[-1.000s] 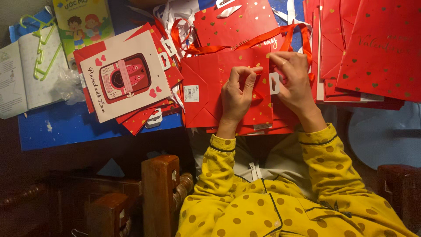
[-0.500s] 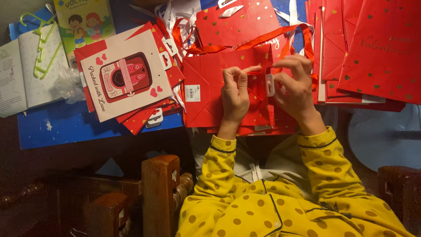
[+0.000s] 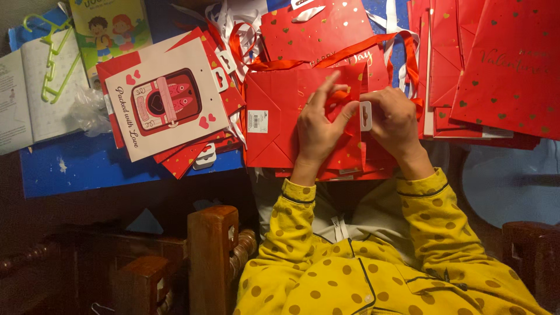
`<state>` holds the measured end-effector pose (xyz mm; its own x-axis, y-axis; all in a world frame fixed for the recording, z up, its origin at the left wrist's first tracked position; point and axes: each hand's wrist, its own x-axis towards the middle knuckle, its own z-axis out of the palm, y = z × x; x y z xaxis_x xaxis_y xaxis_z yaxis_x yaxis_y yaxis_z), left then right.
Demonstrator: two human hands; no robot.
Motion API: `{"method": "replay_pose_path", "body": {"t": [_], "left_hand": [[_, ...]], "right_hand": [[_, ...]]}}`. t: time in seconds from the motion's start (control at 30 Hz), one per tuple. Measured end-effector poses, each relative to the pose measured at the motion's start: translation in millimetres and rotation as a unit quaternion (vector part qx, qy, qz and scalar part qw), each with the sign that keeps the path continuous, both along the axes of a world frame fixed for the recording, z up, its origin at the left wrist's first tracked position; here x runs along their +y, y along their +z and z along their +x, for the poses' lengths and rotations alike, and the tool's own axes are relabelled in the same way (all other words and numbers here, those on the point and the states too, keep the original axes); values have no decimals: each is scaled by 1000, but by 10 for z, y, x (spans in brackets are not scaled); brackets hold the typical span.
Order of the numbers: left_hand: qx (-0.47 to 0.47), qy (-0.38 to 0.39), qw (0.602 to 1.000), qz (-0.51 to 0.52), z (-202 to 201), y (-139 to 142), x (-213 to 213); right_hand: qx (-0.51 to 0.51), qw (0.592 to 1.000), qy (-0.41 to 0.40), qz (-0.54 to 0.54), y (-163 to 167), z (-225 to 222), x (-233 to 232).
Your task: The person assembles red Valentine's Day gift bags by threading ribbons through the handle slots and adjusting them. They handle multiple bags one at a time, pulling ribbons through and arranging them on a cluttered table.
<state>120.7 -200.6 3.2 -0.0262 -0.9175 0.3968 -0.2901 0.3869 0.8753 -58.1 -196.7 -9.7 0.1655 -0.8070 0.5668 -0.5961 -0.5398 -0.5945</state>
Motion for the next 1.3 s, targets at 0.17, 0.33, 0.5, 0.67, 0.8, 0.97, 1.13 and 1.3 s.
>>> {"method": "replay_pose_path", "body": {"t": [0.17,0.33,0.5,0.67,0.8,0.97,1.13,1.3], "left_hand": [[-44,26,997,-56,8,1,41],[47,51,996,60,-34,-127,37],[204,32,975,77,-17,-155,78],[57,50,996,56,41,-52,135],[-28,55,998,-4,54,-17,161],[-79,69,991,-87,89,-74,186],[-59,126,978,158,82,-55,194],[26,72,997,27,112,55,249]], "right_hand": [[13,1000,-4,2,8,32,39],[27,1000,-10,-8,35,58,50],[6,999,-26,-29,63,87,109],[9,999,-30,-25,36,106,122],[22,999,-25,-28,4,122,130],[25,999,-25,-17,-3,149,167],[35,999,-19,-22,-7,161,199],[41,999,-29,-11,-19,187,224]]}}
